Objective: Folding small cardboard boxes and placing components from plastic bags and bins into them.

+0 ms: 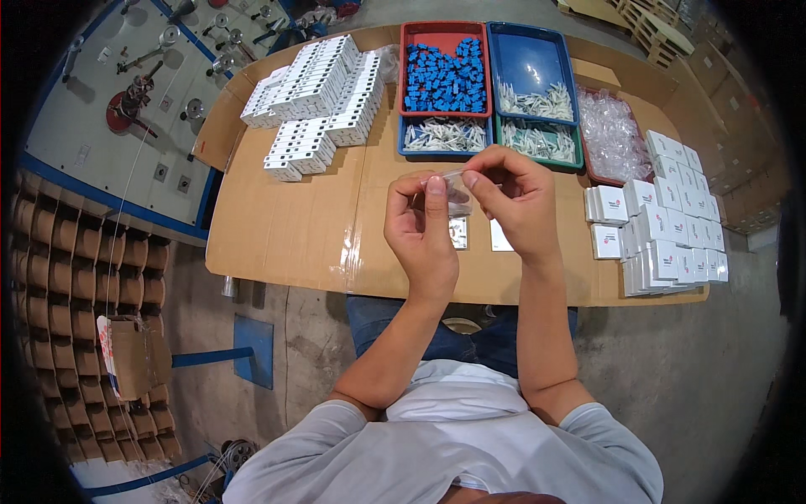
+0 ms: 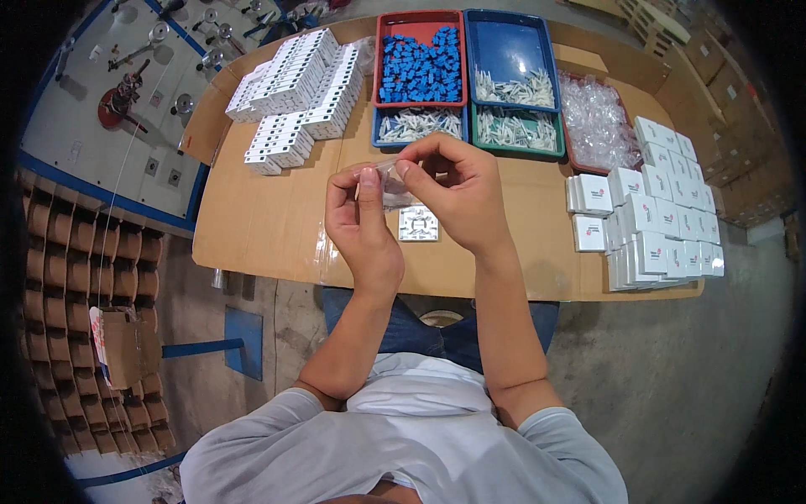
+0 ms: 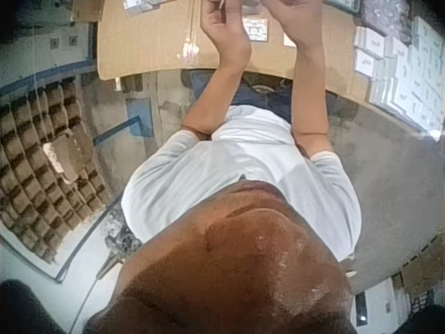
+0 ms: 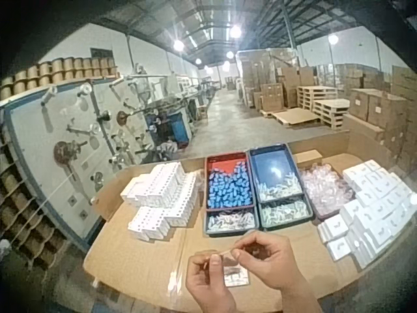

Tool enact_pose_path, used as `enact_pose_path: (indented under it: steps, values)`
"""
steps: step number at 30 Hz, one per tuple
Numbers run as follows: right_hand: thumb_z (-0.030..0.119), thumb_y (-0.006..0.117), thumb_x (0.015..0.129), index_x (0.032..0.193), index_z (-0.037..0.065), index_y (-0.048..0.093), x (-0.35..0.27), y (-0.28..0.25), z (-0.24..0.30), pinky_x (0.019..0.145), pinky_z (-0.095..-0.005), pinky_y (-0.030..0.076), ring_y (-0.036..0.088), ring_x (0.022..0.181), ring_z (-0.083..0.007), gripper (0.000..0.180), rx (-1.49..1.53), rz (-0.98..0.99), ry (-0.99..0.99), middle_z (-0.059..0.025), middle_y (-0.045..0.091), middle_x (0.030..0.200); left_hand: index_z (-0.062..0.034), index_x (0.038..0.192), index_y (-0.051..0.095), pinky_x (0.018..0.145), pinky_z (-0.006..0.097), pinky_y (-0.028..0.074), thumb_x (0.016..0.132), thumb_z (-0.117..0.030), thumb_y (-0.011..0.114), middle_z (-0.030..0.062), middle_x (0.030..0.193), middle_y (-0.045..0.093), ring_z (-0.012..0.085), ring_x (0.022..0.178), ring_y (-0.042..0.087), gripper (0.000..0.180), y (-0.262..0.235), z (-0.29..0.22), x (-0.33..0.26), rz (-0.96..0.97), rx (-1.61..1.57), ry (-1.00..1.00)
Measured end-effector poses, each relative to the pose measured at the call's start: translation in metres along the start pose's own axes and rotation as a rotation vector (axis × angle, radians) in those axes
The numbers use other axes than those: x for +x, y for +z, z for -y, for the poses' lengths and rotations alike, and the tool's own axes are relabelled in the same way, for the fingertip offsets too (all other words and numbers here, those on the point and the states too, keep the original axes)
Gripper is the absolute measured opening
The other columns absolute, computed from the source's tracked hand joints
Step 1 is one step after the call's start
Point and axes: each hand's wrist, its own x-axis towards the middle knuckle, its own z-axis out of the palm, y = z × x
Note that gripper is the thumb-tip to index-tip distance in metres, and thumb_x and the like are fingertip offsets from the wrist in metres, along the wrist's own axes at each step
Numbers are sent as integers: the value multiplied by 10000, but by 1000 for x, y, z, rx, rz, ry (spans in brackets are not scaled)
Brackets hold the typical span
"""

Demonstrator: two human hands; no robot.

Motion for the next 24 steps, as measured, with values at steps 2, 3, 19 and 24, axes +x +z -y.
enact_pose_path:
  steps: [2, 3, 19, 24]
  values:
    - [27, 736, 919, 991, 1, 711, 1, 0, 4, 651, -178, 485, 607, 775, -22, 81, -3, 11, 41, 12, 672, 867, -27, 1071, 608, 849, 247, 489, 1040, -171, 637, 40, 1028, 657, 85, 937, 602, 150, -1, -1, 0, 7, -35, -13]
    - [33, 736, 921, 991, 1, 709, 1, 1, 7, 651, -179, 488, 607, 775, -24, 81, 9, 23, 55, 13, 672, 868, -27, 1071, 608, 849, 247, 489, 1040, -171, 637, 40, 1028, 657, 85, 937, 602, 150, 0, -2, 0, 6, -35, -14]
    - [60, 738, 933, 1007, 8, 702, 1, -10, 0, 650, -183, 484, 600, 775, -17, 97, -59, 42, 49, 22, 667, 872, -11, 1056, 612, 844, 239, 507, 1035, -114, 631, 43, 1011, 674, 83, 941, 622, 107, -4, 1, 2, 74, 100, -4]
    - [57, 733, 933, 997, 5, 703, 0, -6, 6, 653, -182, 482, 599, 777, -17, 89, -47, 67, 77, 21, 669, 864, -9, 1038, 617, 787, 231, 506, 1038, -125, 635, 19, 952, 661, 73, 883, 619, 118, -3, 1, 6, 85, 95, 15]
